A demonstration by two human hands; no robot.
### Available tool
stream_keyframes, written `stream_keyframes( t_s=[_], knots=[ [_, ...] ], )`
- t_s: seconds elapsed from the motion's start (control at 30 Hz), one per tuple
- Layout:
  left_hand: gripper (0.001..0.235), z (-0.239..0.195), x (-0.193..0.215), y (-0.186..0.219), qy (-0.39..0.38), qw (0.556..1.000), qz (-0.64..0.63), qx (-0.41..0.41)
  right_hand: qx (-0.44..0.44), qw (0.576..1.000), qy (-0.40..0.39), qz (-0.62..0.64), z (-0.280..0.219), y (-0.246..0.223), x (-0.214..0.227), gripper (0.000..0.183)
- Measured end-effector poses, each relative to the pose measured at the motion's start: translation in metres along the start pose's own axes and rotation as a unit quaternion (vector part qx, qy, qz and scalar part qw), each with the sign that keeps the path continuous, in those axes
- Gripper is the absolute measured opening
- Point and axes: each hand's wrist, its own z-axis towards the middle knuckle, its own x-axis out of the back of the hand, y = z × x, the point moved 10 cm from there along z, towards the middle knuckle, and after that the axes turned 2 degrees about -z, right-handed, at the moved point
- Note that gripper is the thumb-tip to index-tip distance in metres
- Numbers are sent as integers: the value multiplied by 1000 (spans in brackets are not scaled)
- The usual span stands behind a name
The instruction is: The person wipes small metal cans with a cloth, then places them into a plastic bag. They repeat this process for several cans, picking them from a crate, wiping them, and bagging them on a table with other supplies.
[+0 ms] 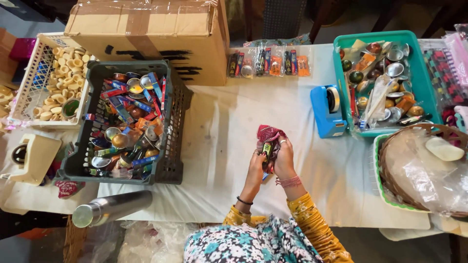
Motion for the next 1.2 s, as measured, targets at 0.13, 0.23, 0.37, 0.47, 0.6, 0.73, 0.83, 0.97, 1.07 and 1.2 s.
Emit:
stream_keyframes(
  t_s=[0.13, 0.23, 0.37, 0.47, 0.6, 0.73, 0.83, 0.97, 1.07, 1.2],
  knots=[
    [29, -9, -10, 9, 37, 999, 3, 15, -3, 1000, -14, -7, -5, 1, 6, 25],
    [29, -12, -6, 6, 42, 999, 21, 15, -20, 999, -27, -18, -14, -6, -5, 26],
    [26, -23, -5, 13, 34, 999, 16, 20, -29, 997, -66, -13, -12, 2, -8, 30],
    [27, -22, 13, 12, 68, 997, 21, -4, -37, 992, -110, -58, -13, 12, -11, 28],
    [27, -26, 11, 21, 64, 997, 26, -16, -63, 987, -124, -78, -19, 11, -15, 27],
    [25, -26, 9, 19, 52, 998, 22, -6, -61, 986, -145, -57, -29, 1, -23, 26],
    [25, -25, 8, 17, 46, 999, 22, -2, -64, 986, -148, -38, -27, 4, -17, 24],
    [31, -30, 5, 26, 71, 996, 43, -12, -43, 985, -159, -45, -23, 7, -7, 22],
    [31, -24, 11, 20, 66, 994, 88, -12, -37, 986, -153, -62, -25, -4, -11, 21],
    [32, -20, 5, 29, 72, 989, 128, -31, -22, 984, -166, -57, -16, -4, -3, 22]
  ],
)
